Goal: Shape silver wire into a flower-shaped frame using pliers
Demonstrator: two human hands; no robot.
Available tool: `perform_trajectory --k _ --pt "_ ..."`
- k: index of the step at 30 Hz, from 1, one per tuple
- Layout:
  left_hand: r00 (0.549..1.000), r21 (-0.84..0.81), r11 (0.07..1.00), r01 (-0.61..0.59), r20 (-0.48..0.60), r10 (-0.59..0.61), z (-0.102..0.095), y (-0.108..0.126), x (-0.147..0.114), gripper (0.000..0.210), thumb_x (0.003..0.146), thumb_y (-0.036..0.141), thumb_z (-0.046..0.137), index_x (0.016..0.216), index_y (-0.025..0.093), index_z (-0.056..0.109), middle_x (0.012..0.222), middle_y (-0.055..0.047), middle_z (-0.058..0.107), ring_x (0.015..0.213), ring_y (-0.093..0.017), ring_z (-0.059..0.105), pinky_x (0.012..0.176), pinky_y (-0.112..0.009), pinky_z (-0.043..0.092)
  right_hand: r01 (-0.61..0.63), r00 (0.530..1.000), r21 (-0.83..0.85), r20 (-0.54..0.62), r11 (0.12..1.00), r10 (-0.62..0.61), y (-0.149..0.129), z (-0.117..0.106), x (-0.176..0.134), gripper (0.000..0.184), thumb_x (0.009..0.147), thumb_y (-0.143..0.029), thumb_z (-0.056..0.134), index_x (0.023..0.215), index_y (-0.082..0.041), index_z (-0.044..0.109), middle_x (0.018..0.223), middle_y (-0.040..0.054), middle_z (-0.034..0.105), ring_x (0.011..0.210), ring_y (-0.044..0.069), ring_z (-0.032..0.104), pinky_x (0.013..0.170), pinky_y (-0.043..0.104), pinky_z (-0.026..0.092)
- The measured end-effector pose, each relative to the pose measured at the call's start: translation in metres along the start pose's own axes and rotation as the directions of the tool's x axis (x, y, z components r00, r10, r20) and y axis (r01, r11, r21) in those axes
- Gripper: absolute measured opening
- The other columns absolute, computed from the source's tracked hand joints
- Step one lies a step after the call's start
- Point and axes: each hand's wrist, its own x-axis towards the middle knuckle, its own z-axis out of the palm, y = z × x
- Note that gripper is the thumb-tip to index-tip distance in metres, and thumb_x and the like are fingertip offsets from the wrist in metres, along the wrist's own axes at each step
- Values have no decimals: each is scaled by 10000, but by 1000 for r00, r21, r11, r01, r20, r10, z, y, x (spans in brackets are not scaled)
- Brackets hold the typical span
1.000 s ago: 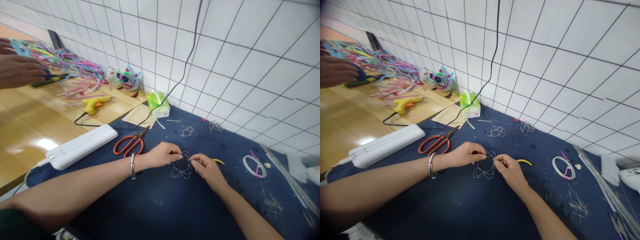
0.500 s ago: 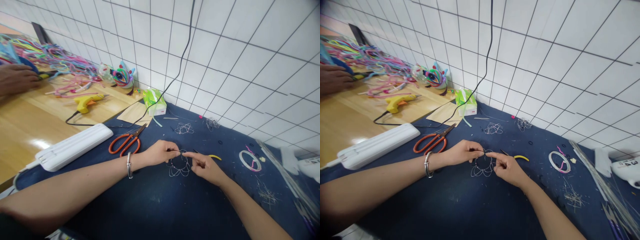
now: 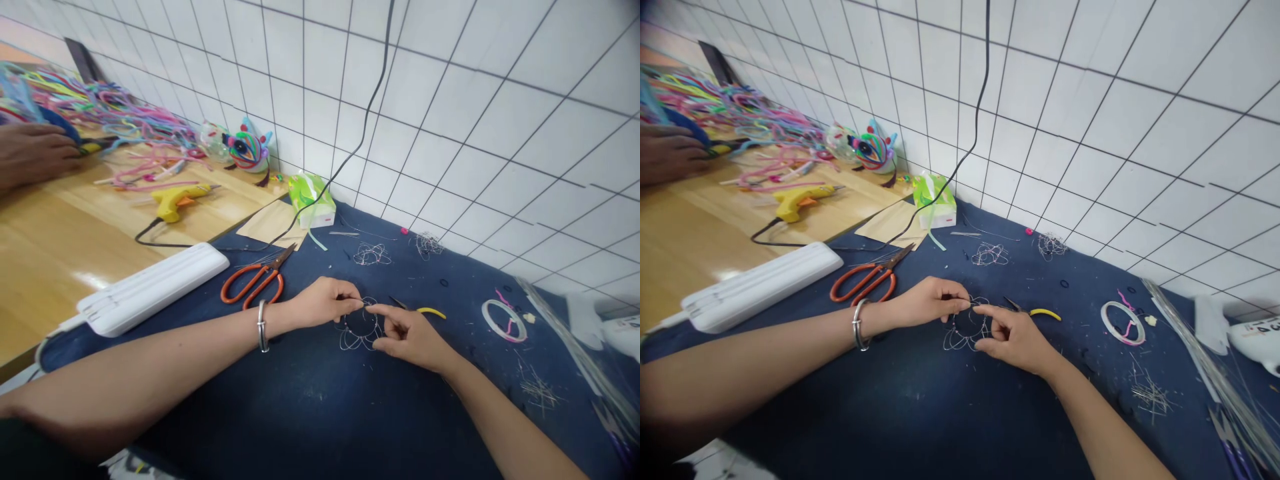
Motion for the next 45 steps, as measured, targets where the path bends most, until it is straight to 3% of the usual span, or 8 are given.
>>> perform_trajectory --k 3,8,12,19,26,32,39,45 --pt "1000 -4 1000 -2 1 2 0 0 -1 230 822 360 472 837 170 601 662 13 570 537 -91 561 490 -173 423 23 999 -54 26 998 -21 0 1 0 595 709 -333 663 1251 -217 444 569 -87 315 495 66 307 511 201 316" --pt "1000 -10 1000 1 -10 -1 -1 0 -1 232 817 359 480 830 164 604 657 13 572 532 -88 556 506 -178 427 43 995 -113 -79 993 -53 2 6 1 427 746 -359 623 1132 -192 550 571 -71 354 500 70 343 513 200 329" --pt "1000 -20 1000 7 -5 -7 -1 0 0 239 814 363 484 823 159 607 649 8 576 536 -91 559 509 -180 426 105 980 -212 -144 972 -137 3 9 3 325 777 -411 577 999 -177 621 578 -39 450 528 86 417 538 209 355" --pt "1000 26 1000 -4 26 4 -6 1 1 256 813 375 479 832 161 618 640 11 585 522 -96 568 521 -190 417 135 962 -370 -175 919 -211 1 14 4 284 827 -407 511 961 -184 624 707 24 601 613 117 533 600 223 387" --pt "953 -15 999 -40 301 43 -30 3 -1 325 784 249 505 1096 179 562 877 -38 632 560 -93 569 541 -206 431 73 974 -354 -175 932 -142 -1 17 3 291 826 -423 504 975 -195 606 649 1 575 568 115 518 581 224 390" --pt "873 99 967 -235 460 165 -48 8 -7 652 656 106 587 1268 246 407 1146 -73 547 673 -112 574 587 -213 437 72 972 -336 -189 939 -142 0 17 4 294 818 -425 510 977 -195 604 612 -9 553 540 112 496 557 222 384" --pt "912 258 917 -304 358 201 -34 12 -9 724 610 231 704 1259 222 383 1085 -72 495 627 -107 532 596 -235 416 63 969 -322 -207 945 -135 1 17 4 298 808 -436 515 965 -198 603 609 -12 561 533 109 490 551 221 389" --pt "925 210 939 -272 324 196 -32 9 -6 675 608 331 724 1212 216 444 1033 -60 520 674 -123 533 581 -217 410 51 973 -303 -201 952 -116 3 17 4 285 811 -423 514 970 -200 591 604 -21 536 527 104 471 545 219 377"
